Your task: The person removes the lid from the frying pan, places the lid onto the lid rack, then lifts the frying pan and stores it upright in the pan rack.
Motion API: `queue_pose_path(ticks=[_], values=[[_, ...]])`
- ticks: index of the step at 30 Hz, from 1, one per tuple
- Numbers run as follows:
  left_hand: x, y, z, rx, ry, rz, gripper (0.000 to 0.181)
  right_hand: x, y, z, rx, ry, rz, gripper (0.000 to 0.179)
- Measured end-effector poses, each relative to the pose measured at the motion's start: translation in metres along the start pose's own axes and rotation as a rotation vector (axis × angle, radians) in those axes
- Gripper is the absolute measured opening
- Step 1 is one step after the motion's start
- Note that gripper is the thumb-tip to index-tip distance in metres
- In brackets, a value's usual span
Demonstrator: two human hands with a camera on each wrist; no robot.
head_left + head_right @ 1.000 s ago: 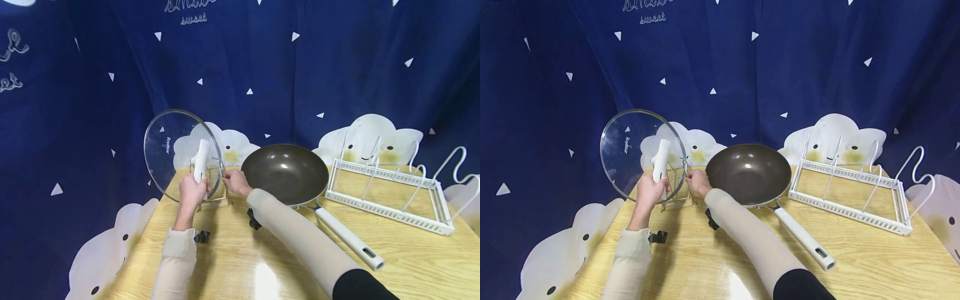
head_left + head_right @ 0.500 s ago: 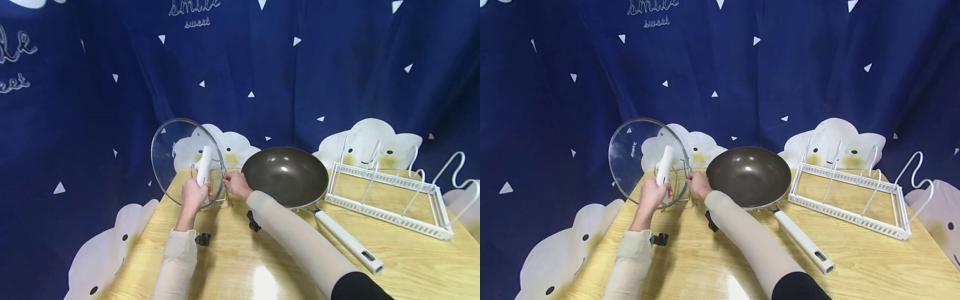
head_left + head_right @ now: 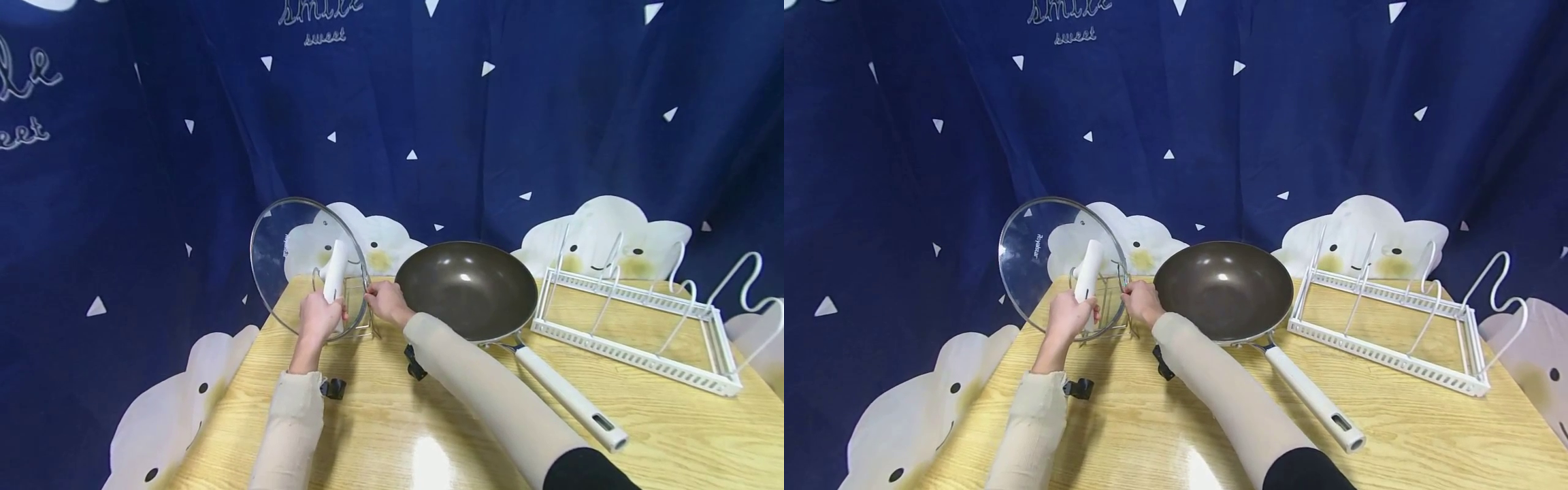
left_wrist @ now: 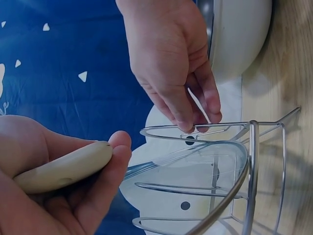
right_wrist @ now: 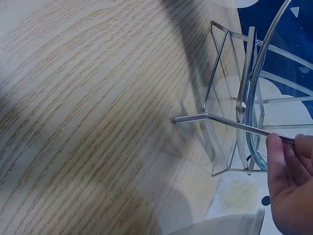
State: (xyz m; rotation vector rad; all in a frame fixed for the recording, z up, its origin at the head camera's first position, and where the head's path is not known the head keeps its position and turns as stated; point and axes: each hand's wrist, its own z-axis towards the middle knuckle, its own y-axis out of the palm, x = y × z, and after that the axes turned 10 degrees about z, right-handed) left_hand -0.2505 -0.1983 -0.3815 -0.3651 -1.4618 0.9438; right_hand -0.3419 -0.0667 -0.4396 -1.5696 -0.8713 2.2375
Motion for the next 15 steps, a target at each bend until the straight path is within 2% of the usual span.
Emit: queue_pose_path(ticks=[4, 9, 15], values=[[-0.0017, -0.0011, 0.0045, -0.041, -0.019, -0.054, 0.014, 0.0007, 0.0000, 0.0002, -0.006, 0.004, 0.004, 0.018], [-0.0049, -0.0022, 0.0089, -0.049, -0.053, -0.089, 0.019, -0.0007, 0.0000, 0.0004, -0.015, 0.007, 0.010, 0.023], [-0.0027, -0.0013, 0.0106, -0.070, -0.083, -0.072, 0.021, 0.0003, -0.0005, -0.0017, -0.014, 0.015, 0.018, 0.020]])
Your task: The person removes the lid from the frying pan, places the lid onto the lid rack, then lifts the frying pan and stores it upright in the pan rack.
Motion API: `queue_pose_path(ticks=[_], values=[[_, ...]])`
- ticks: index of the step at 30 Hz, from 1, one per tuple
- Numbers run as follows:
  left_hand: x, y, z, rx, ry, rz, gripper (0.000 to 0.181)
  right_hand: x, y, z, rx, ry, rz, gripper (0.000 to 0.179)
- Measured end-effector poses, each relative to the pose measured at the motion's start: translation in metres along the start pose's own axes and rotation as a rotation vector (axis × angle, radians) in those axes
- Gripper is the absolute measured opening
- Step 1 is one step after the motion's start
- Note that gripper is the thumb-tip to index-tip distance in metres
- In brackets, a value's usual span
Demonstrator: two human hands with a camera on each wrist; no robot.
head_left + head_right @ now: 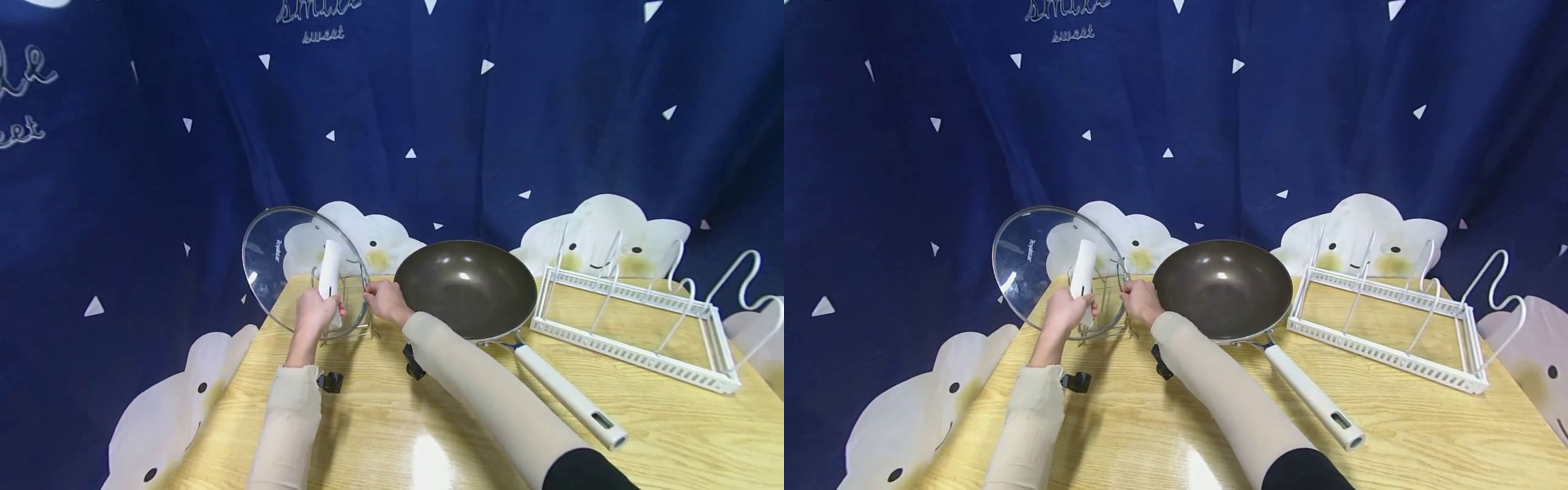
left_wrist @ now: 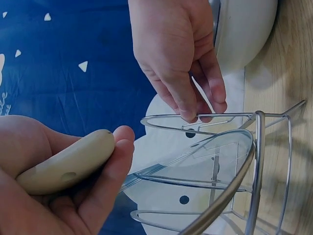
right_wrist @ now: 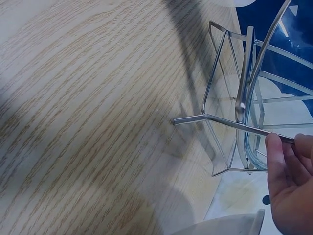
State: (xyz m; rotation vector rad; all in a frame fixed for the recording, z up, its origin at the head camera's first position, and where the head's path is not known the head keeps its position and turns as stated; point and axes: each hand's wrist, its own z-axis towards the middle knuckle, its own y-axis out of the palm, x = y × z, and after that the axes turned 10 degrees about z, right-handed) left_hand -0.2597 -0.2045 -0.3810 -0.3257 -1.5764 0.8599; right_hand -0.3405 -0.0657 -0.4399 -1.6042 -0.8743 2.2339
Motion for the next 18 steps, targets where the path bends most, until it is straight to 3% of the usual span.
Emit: queue_pose_path(ticks=[8, 13, 18], values=[[-0.0001, -0.0021, -0.0009, -0.039, -0.018, 0.010, 0.017, -0.0011, 0.0000, -0.0040, 0.022, -0.034, -0.017, 0.016], [0.0003, -0.0046, 0.0008, -0.076, -0.012, -0.028, 0.018, -0.0042, -0.0007, -0.0047, 0.019, -0.002, 0.017, 0.019], [0.0024, -0.0048, 0.0020, -0.072, -0.018, -0.048, 0.020, -0.0053, -0.0005, -0.0037, 0.045, -0.009, 0.006, 0.016]])
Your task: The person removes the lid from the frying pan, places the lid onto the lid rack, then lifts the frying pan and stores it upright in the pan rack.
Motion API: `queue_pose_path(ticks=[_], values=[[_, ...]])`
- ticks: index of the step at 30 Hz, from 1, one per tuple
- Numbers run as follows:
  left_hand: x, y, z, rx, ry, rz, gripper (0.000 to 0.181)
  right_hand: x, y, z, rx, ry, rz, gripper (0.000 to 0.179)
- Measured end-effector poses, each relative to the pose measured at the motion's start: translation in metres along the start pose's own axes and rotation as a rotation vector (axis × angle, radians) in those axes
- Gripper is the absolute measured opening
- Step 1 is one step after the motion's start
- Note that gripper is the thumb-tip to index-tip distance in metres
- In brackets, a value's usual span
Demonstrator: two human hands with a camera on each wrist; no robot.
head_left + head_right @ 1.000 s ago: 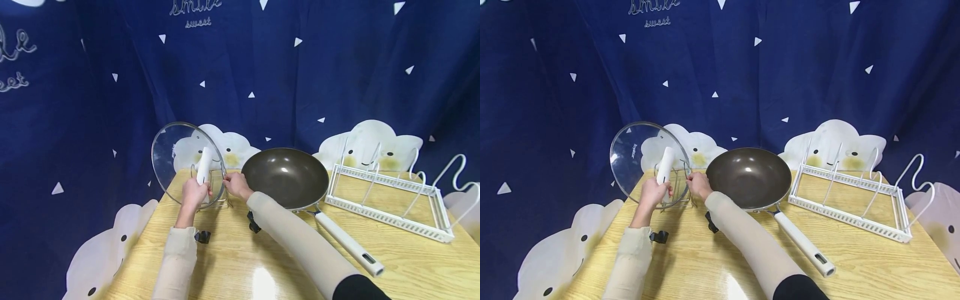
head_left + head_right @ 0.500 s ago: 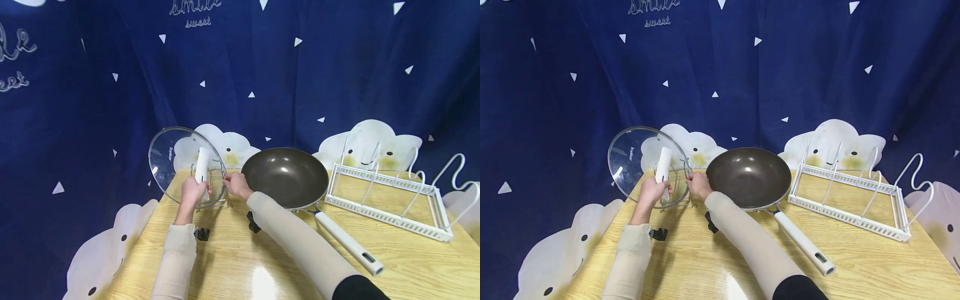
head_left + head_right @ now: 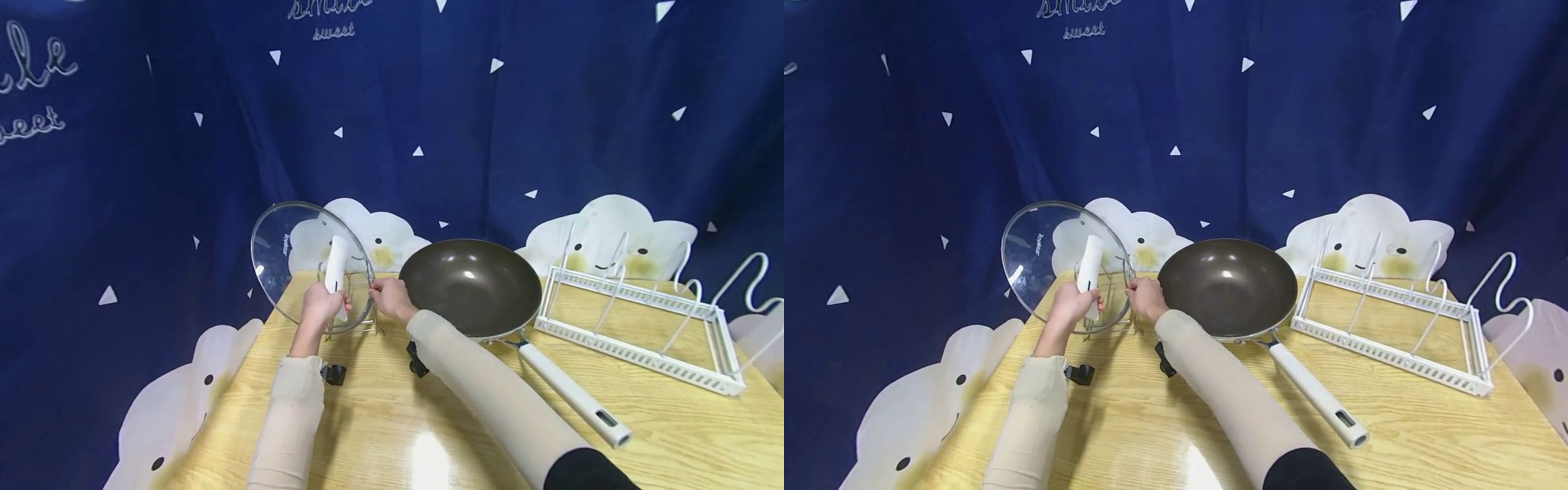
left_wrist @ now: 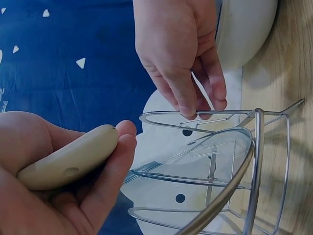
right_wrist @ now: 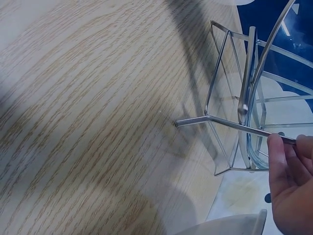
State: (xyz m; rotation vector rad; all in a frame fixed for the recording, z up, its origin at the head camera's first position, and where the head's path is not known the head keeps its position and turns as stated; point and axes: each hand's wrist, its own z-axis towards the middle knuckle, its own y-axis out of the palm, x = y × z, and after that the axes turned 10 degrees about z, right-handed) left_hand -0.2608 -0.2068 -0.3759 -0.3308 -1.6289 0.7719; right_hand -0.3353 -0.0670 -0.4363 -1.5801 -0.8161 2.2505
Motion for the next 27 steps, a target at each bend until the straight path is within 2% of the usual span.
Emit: queue_pose_path(ticks=[8, 16, 19, 23, 27], values=[[0.009, 0.010, 0.004, 0.011, 0.009, -0.005, 0.017, 0.003, -0.003, 0.001, 0.008, 0.027, 0.005, 0.017], [0.004, 0.010, 0.007, 0.000, -0.018, -0.012, 0.019, 0.001, 0.004, -0.003, -0.044, 0.012, 0.009, 0.016], [0.004, 0.010, 0.008, -0.019, -0.007, -0.010, 0.019, 0.001, 0.004, -0.003, -0.037, 0.016, 0.007, 0.019], [0.007, 0.010, 0.009, -0.005, 0.026, 0.009, 0.017, 0.002, 0.002, -0.001, -0.019, 0.032, -0.006, 0.018], [0.009, 0.012, 0.010, 0.005, 0.028, 0.017, 0.017, 0.006, 0.001, 0.000, -0.017, 0.032, -0.018, 0.017]])
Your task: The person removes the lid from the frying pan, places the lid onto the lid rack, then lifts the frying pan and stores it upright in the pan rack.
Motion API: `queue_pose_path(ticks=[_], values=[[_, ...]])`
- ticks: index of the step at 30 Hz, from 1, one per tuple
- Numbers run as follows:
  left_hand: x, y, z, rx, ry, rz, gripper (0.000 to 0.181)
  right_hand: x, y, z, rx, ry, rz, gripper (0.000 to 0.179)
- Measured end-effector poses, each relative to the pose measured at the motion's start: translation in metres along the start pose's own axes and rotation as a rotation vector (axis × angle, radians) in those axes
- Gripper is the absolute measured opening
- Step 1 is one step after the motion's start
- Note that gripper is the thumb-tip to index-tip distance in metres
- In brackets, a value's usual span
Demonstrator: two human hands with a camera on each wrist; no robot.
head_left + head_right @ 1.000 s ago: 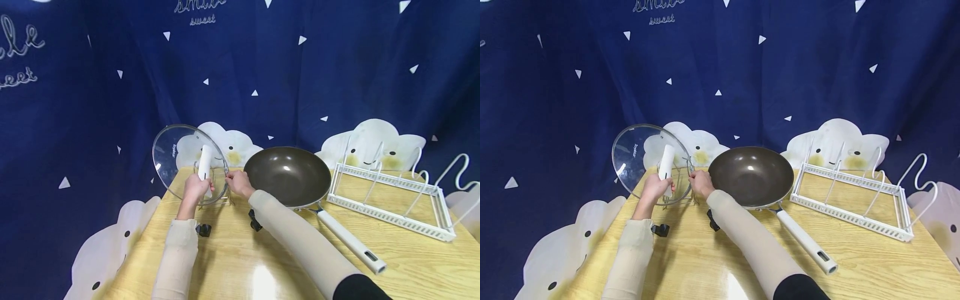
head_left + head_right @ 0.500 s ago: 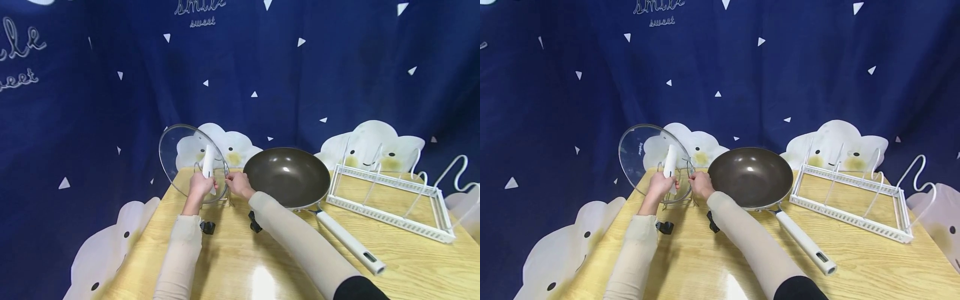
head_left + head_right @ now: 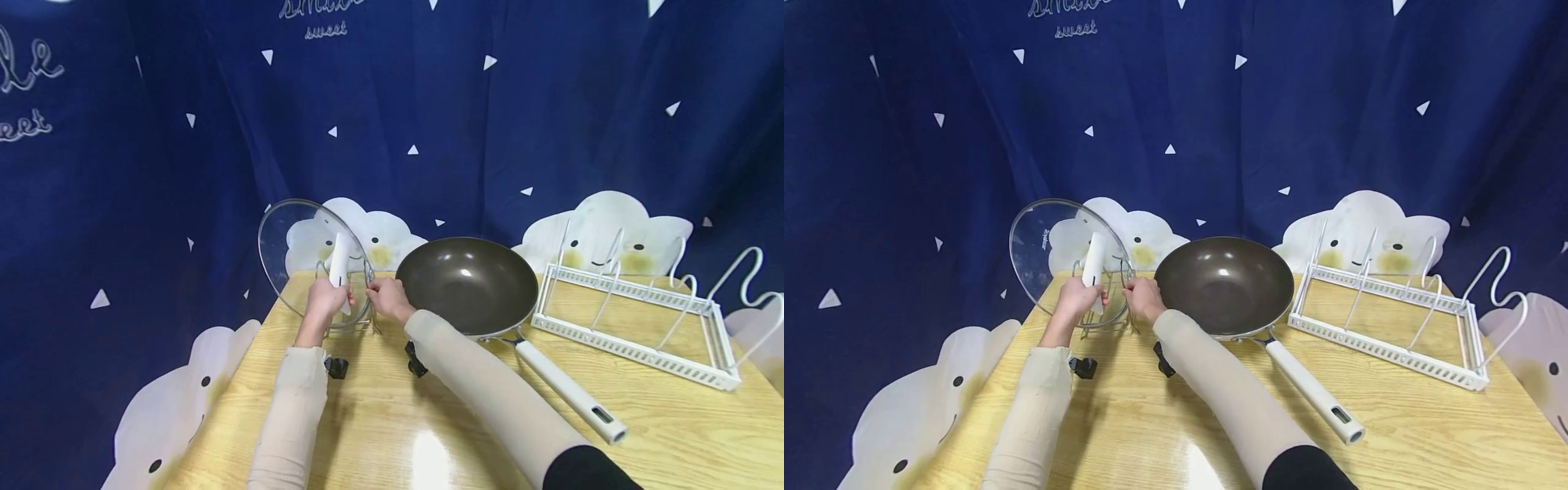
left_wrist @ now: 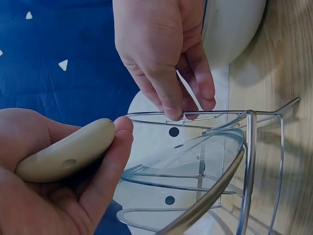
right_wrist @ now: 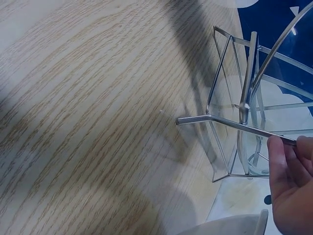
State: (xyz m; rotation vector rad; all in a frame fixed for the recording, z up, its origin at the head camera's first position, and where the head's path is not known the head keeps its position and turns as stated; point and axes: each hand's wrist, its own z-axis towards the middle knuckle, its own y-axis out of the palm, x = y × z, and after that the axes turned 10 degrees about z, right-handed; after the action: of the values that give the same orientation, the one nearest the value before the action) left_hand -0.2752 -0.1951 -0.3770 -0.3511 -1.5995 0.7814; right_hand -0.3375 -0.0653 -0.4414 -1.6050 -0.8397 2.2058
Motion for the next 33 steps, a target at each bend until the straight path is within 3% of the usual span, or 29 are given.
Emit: queue_pose_path(ticks=[11, 17, 26, 33], values=[[-0.002, 0.002, 0.006, -0.027, -0.029, -0.052, 0.021, 0.000, -0.002, 0.002, 0.003, -0.003, 0.015, 0.016], [-0.001, 0.002, 0.006, -0.033, -0.032, -0.089, 0.020, -0.002, -0.003, 0.004, -0.001, 0.036, -0.008, 0.015], [0.004, -0.001, 0.004, -0.015, 0.009, 0.078, 0.020, -0.005, -0.011, 0.003, -0.016, 0.093, 0.101, 0.018], [0.004, -0.005, 0.003, 0.011, 0.016, 0.137, 0.025, -0.005, -0.011, 0.003, -0.031, 0.091, 0.151, 0.017]])
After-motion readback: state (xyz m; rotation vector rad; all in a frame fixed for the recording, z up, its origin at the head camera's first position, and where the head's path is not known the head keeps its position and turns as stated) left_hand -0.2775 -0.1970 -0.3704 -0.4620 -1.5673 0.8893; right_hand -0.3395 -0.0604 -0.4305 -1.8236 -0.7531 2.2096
